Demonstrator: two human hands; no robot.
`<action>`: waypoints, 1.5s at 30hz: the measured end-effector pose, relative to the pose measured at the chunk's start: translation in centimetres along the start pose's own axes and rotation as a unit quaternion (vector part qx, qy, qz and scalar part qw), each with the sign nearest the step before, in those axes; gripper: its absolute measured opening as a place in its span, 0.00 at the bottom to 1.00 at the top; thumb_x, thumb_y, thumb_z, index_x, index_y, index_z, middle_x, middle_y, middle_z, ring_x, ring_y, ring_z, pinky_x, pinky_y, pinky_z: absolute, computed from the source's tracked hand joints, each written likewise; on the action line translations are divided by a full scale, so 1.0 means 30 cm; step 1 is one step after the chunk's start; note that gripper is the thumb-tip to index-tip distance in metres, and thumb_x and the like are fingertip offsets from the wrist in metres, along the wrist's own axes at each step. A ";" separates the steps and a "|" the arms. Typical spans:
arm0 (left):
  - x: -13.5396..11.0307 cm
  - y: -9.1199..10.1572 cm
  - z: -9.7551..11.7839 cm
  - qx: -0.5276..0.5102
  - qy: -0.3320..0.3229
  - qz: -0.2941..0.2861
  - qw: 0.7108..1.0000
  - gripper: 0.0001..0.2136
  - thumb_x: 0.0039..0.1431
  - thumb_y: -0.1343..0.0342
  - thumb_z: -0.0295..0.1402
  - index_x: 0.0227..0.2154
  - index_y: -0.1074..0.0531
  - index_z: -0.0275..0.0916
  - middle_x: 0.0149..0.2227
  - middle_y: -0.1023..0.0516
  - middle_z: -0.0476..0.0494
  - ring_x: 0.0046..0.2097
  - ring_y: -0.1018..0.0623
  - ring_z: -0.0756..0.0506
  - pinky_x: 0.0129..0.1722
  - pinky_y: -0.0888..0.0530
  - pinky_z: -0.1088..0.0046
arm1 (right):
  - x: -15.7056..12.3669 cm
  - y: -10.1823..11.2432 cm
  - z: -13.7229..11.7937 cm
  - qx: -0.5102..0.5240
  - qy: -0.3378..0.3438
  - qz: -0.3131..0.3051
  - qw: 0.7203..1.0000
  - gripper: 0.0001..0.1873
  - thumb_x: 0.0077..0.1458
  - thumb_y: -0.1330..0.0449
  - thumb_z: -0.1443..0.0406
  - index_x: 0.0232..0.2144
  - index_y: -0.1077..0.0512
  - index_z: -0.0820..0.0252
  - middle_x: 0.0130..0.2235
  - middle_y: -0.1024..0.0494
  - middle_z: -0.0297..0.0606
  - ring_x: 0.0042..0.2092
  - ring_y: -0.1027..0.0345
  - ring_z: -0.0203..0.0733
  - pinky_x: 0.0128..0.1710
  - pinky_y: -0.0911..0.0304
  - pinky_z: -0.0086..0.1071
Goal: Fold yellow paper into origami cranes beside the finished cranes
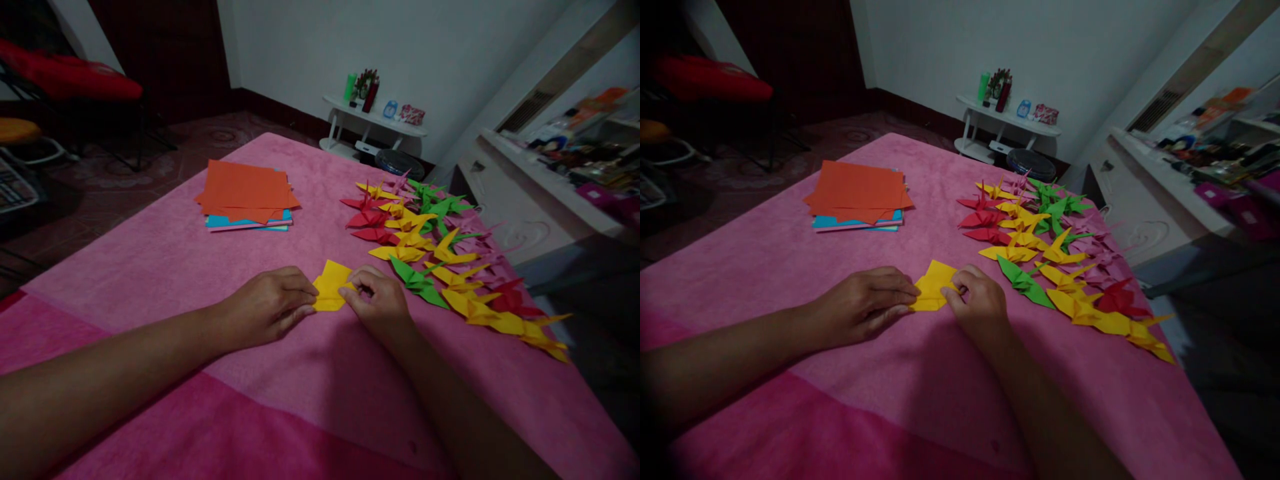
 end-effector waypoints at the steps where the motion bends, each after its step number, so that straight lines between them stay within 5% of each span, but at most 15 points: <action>1: 0.002 0.001 0.001 0.001 -0.001 0.002 1.000 0.10 0.64 0.50 0.30 0.41 0.25 0.36 0.40 0.20 0.40 0.42 0.24 0.45 0.43 0.25 0.67 | 0.001 -0.001 0.000 -0.005 0.001 -0.003 1.000 0.10 0.51 0.39 0.67 0.20 0.36 0.58 0.28 0.31 0.33 0.29 0.38 0.36 0.31 0.42 0.31; 6: 0.017 0.003 0.005 0.022 0.024 -0.003 0.999 0.11 0.66 0.52 0.34 0.41 0.26 0.36 0.37 0.21 0.41 0.40 0.24 0.46 0.41 0.26 0.68 | 0.005 -0.004 0.001 -0.007 0.007 -0.013 1.000 0.10 0.50 0.39 0.66 0.21 0.36 0.58 0.28 0.31 0.33 0.30 0.37 0.37 0.32 0.41 0.31; 13: 0.020 -0.022 0.018 0.122 0.002 -0.083 0.989 0.15 0.66 0.53 0.39 0.45 0.27 0.38 0.42 0.25 0.40 0.42 0.28 0.43 0.39 0.26 0.66 | 0.001 0.010 0.007 0.049 -0.013 0.006 0.999 0.08 0.47 0.38 0.68 0.20 0.34 0.59 0.29 0.31 0.34 0.29 0.38 0.35 0.29 0.42 0.30; 27: 0.022 -0.029 0.018 0.132 -0.008 -0.091 0.987 0.13 0.66 0.52 0.37 0.46 0.27 0.38 0.47 0.25 0.43 0.44 0.30 0.43 0.41 0.25 0.65 | -0.003 0.017 0.012 0.083 -0.085 0.044 0.992 0.11 0.44 0.38 0.71 0.16 0.35 0.60 0.27 0.33 0.33 0.25 0.43 0.32 0.23 0.46 0.28; 45: 0.027 -0.039 0.028 0.134 -0.026 -0.090 0.987 0.13 0.66 0.54 0.32 0.44 0.26 0.35 0.48 0.23 0.44 0.43 0.30 0.44 0.41 0.25 0.66 | 0.030 0.019 0.031 0.040 -0.122 -0.001 0.992 0.08 0.41 0.36 0.70 0.18 0.32 0.61 0.31 0.32 0.33 0.27 0.40 0.33 0.26 0.45 0.29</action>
Point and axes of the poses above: each hand's wrist, its own x-axis towards the middle knuckle, its own y-axis out of the back of the hand, z = x × y, the point moved 2 cm from there along x, towards the middle knuckle
